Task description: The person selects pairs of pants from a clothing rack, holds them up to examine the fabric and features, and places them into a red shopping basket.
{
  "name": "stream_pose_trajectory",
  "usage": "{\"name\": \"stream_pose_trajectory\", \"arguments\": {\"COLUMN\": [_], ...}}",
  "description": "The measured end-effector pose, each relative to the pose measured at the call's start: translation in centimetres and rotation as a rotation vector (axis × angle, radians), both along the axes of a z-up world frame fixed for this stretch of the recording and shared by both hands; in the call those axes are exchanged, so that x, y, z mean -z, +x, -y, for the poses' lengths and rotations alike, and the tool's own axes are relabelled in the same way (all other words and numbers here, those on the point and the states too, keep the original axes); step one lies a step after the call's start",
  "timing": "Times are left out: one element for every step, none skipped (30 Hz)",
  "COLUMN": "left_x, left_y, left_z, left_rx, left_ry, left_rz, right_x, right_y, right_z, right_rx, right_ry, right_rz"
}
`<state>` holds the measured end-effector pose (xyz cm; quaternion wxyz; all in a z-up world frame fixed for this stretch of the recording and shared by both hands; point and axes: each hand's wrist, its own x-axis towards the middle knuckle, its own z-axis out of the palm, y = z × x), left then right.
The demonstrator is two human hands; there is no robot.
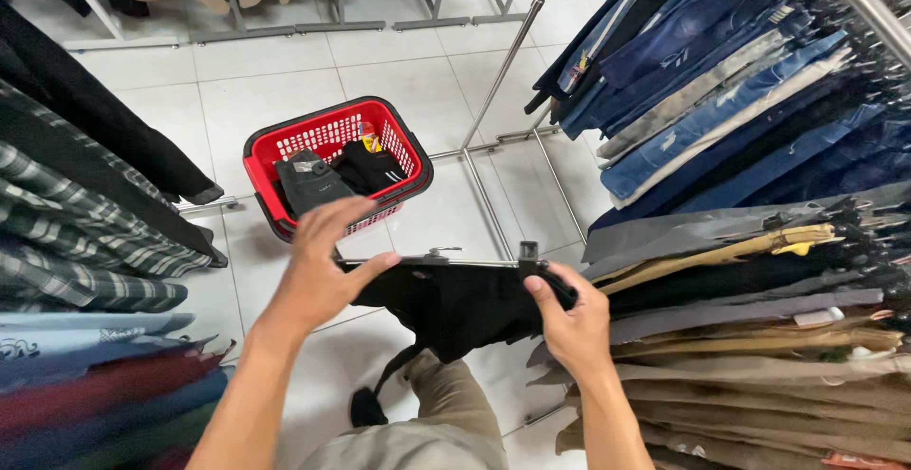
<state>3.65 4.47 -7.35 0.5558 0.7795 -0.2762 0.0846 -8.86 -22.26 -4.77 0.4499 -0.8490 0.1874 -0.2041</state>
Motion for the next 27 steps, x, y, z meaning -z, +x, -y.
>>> {"name": "stream_pose_trajectory", "arguments": {"left_x": [1.2,1.2,1.2,1.1,2.9,4.7,6.4,7.3,8.3,9.2,8.7,8.2,7.8,6.3,4.9,3.4,2.4,1.3,0.2,-0.2,-0.6,-1.1,-1.1,-1.1,-1.1,-1.0,-0.9], "left_y": [0.5,0.2,-0.2,-0.6,-0.6,-0.6,-0.3,-0.4,-0.5,-0.6,-0.6,-0.7,-0.9,-1.3,-1.7,-2.1,-2.4,-2.6,-2.9,-3.2,-3.4,-3.6,-3.8,-3.9,-4.0,-4.1,-4.2], "left_z": [-1.2,-1.5,-1.9,-2.2,-2.3,-2.4,-2.4,-2.4,-2.4,-2.4,-2.3,-2.2,-2.2,-1.8,-1.4,-1.1,-0.7,-0.3,0.2,0.4,0.6,0.8,1.0,1.2,1.3,1.4,1.5], "left_rx": [-0.132,-0.128,-0.090,-0.049,-0.051,-0.023,0.013,0.017,0.029,0.042,0.043,0.050,0.058,0.059,0.079,0.099,0.098,0.118,0.140,0.141,0.155,0.168,0.167,0.187,0.208,0.209,0.225], "left_ry": [0.110,0.110,0.041,-0.032,-0.034,-0.131,-0.227,-0.227,-0.241,-0.256,-0.256,-0.268,-0.278,-0.275,-0.238,-0.201,-0.201,-0.187,-0.172,-0.171,-0.146,-0.121,-0.119,-0.095,-0.072,-0.068,-0.054], "left_rz": [0.115,0.115,-0.322,-0.759,-0.760,-0.845,-0.925,-0.924,-0.962,-1.000,-1.002,-1.023,-1.044,-1.047,-1.009,-0.971,-0.968,-0.930,-0.894,-0.893,-0.863,-0.832,-0.830,-0.789,-0.748,-0.746,-0.724], "right_x": [0.2,0.9,1.6,2.3,2.6,2.8,3.1,2.4,1.6,0.9,0.9,0.9,1.0,0.9,0.9,0.8,-0.5,-1.8,-3.2,-2.3,-1.4,-0.5,-0.3,-0.1,0.1,-0.2,-0.6], "right_y": [-0.2,-0.6,-1.1,-1.5,-1.6,-1.7,-1.8,-1.7,-1.8,-1.9,-2.0,-2.1,-2.3,-2.4,-2.4,-2.4,-1.9,-1.4,-1.1,-1.1,-1.1,-1.1,-0.7,-0.3,0.1,0.5,0.9], "right_z": [0.9,2.2,3.5,4.7,5.1,5.4,5.8,5.6,5.4,5.2,5.3,5.3,5.3,5.0,4.7,4.4,3.0,1.5,0.2,0.3,0.4,0.5,0.3,0.1,-0.1,-0.8,-1.4], "right_rx": [0.021,0.025,0.033,0.040,0.037,0.028,0.025,0.028,0.065,0.102,0.103,0.118,0.134,0.136,0.160,0.184,0.182,0.193,0.206,0.207,0.243,0.277,0.277,0.174,0.072,0.073,-0.073], "right_ry": [-0.016,-0.016,-0.009,-0.001,-0.002,0.025,0.050,0.049,0.071,0.094,0.094,0.114,0.137,0.138,0.175,0.211,0.211,0.289,0.368,0.369,0.247,0.124,0.127,-0.056,-0.237,-0.234,-0.236], "right_rz": [0.037,0.037,0.057,0.077,0.075,0.085,0.097,0.098,0.019,-0.060,-0.063,-0.114,-0.167,-0.169,-0.233,-0.297,-0.295,-0.288,-0.283,-0.282,-0.261,-0.240,-0.238,-0.199,-0.158,-0.156,-0.362]}}
